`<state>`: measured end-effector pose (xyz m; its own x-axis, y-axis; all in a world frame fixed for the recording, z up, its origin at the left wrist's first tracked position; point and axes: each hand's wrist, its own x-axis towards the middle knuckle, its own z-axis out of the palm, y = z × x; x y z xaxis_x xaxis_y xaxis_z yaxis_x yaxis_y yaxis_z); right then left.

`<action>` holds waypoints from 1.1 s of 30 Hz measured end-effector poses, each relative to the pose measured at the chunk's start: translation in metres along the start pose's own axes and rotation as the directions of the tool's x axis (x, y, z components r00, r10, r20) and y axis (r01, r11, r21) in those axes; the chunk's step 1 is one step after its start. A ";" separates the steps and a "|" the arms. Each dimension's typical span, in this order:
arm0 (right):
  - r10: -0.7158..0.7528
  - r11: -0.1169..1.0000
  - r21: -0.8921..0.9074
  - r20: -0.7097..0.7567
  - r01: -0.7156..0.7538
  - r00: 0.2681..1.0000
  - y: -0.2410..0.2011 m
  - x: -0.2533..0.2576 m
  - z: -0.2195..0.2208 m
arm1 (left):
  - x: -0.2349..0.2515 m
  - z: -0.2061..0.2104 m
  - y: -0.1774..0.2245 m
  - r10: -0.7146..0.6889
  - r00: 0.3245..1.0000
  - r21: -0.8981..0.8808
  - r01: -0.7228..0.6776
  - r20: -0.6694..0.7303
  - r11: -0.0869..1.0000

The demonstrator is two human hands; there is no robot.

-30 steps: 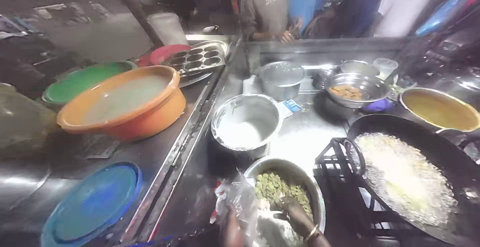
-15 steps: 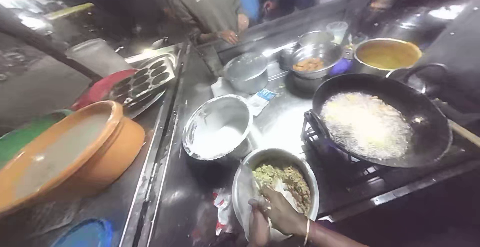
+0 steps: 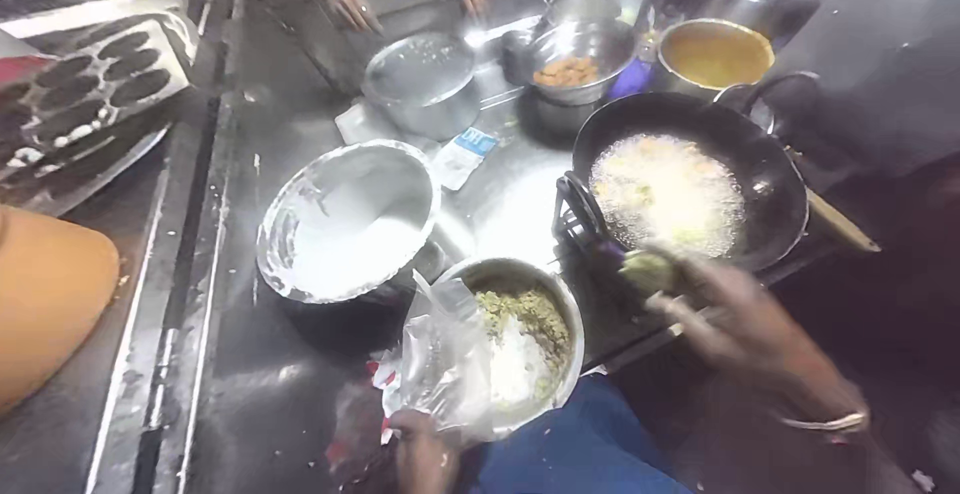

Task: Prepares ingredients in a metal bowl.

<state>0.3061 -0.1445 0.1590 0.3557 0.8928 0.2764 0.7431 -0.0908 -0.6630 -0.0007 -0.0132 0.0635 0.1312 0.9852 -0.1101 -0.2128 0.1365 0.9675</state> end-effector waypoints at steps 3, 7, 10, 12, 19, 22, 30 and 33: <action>0.145 0.934 -0.336 0.035 -0.125 0.989 0.024 0.012 -0.049 | 0.012 -0.017 -0.011 -0.008 0.999 0.021 0.009 -0.047 1.000; 0.394 0.859 -0.433 0.222 -0.272 0.892 0.065 0.043 -0.051 | 0.017 -0.027 -0.020 0.024 0.988 0.083 -0.012 -0.151 0.996; 0.480 0.826 -0.483 0.336 -0.289 0.810 0.082 0.059 -0.044 | 0.015 -0.038 -0.021 0.045 0.990 0.060 -0.037 -0.137 0.998; 0.406 0.871 -0.421 0.324 -0.254 0.854 0.081 0.055 -0.052 | 0.013 -0.053 -0.024 0.024 0.990 0.016 -0.022 -0.142 1.000; -0.024 0.996 -0.086 0.075 0.031 0.997 0.011 0.015 -0.059 | -0.001 -0.102 -0.037 -0.033 0.968 -0.047 0.022 -0.247 0.999; -0.009 0.988 0.140 0.439 -0.059 0.898 -0.015 0.023 0.028 | -0.002 -0.111 -0.045 -0.035 0.965 0.030 0.044 -0.259 0.999; 0.482 0.837 -0.508 0.860 0.204 0.166 -0.004 0.042 0.297 | 0.014 -0.097 -0.136 0.228 0.974 0.510 -0.203 0.015 0.836; 0.568 0.775 -0.570 0.818 0.273 0.093 0.003 0.009 0.322 | 0.015 -0.088 -0.152 0.380 0.914 0.711 -0.361 0.142 0.603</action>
<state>0.1287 0.0051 -0.0649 -0.0082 0.3917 -0.9200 0.9961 -0.0777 -0.0419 -0.0517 -0.0099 -0.1052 0.1761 0.9378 0.2991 0.5129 -0.3468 0.7853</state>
